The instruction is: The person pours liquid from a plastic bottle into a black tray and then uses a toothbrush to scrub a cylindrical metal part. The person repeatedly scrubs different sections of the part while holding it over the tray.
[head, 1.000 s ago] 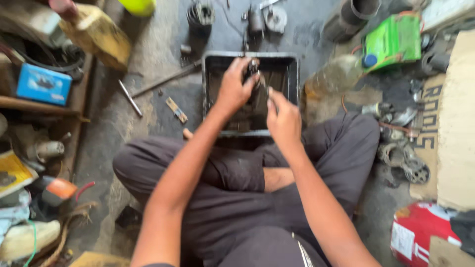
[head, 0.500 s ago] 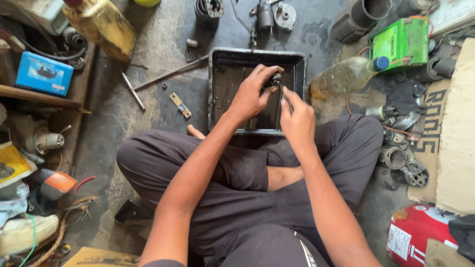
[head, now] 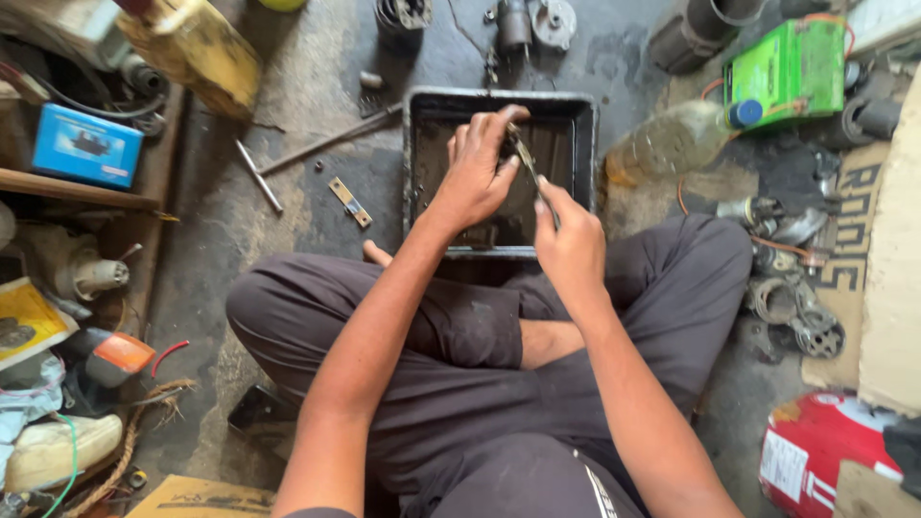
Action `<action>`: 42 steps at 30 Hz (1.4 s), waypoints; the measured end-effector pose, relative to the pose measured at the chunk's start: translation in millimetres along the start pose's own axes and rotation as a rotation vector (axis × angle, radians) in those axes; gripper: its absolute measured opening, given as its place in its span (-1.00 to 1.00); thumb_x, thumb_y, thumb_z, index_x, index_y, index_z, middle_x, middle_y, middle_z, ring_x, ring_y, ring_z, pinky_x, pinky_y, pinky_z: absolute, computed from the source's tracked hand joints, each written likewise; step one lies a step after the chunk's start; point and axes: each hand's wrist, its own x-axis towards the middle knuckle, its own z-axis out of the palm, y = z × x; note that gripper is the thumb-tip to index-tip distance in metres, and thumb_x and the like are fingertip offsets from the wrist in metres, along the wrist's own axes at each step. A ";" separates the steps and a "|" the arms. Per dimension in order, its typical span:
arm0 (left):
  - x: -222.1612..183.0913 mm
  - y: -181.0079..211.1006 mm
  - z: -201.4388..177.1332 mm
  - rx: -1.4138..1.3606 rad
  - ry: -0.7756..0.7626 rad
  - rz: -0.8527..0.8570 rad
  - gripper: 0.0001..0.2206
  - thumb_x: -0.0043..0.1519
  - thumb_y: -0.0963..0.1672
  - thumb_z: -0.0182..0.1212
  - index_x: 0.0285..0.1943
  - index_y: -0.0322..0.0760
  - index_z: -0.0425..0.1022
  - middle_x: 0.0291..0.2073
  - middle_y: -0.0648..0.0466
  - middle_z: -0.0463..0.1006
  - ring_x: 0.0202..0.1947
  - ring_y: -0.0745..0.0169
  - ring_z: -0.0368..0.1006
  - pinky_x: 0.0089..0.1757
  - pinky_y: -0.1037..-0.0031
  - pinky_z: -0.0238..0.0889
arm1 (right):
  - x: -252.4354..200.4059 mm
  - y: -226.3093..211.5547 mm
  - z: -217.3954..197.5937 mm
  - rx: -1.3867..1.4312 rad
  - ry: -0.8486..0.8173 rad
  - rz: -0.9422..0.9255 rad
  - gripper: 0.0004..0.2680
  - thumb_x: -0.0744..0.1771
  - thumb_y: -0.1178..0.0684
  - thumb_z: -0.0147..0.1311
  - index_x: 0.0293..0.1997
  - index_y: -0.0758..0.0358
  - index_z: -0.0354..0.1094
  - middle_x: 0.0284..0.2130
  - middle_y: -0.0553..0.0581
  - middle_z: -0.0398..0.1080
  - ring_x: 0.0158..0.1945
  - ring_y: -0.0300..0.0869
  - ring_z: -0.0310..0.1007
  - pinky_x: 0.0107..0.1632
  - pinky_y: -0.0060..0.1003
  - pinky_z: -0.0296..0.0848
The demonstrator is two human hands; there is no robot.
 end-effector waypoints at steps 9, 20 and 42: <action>-0.1 -20.9 -18.2 -0.218 0.004 -0.098 -0.39 0.16 -0.30 0.36 0.41 -0.18 0.26 0.18 -0.10 0.54 0.18 -0.08 0.45 0.18 0.28 0.28 | 7.4 58.3 13.2 -0.372 -0.240 0.313 -0.82 0.33 0.03 0.13 0.01 0.00 0.56 -0.29 0.35 0.54 -0.18 0.28 0.53 -0.11 0.08 0.47; -7.4 -22.8 -21.2 -0.251 -0.037 -0.162 -0.35 0.13 -0.36 0.33 0.35 -0.15 0.13 -0.19 -0.04 0.53 -0.14 0.11 0.57 -0.03 0.43 0.38 | -7.2 48.8 18.9 -0.005 -0.051 0.245 -0.80 0.35 0.08 0.12 0.08 0.14 0.49 -0.22 0.35 0.53 -0.13 0.19 0.58 -0.08 -0.03 0.51; -10.8 -8.3 -14.9 -0.242 -0.097 -0.051 -0.35 0.11 -0.39 0.23 0.37 -0.16 0.15 -0.02 -0.12 0.53 -0.01 -0.21 0.53 0.03 0.40 0.37 | -11.2 10.3 34.3 -0.269 0.006 -0.002 -0.77 0.36 0.12 0.09 0.15 0.09 0.47 -0.36 0.26 0.47 -0.39 0.25 0.49 -0.31 0.11 0.44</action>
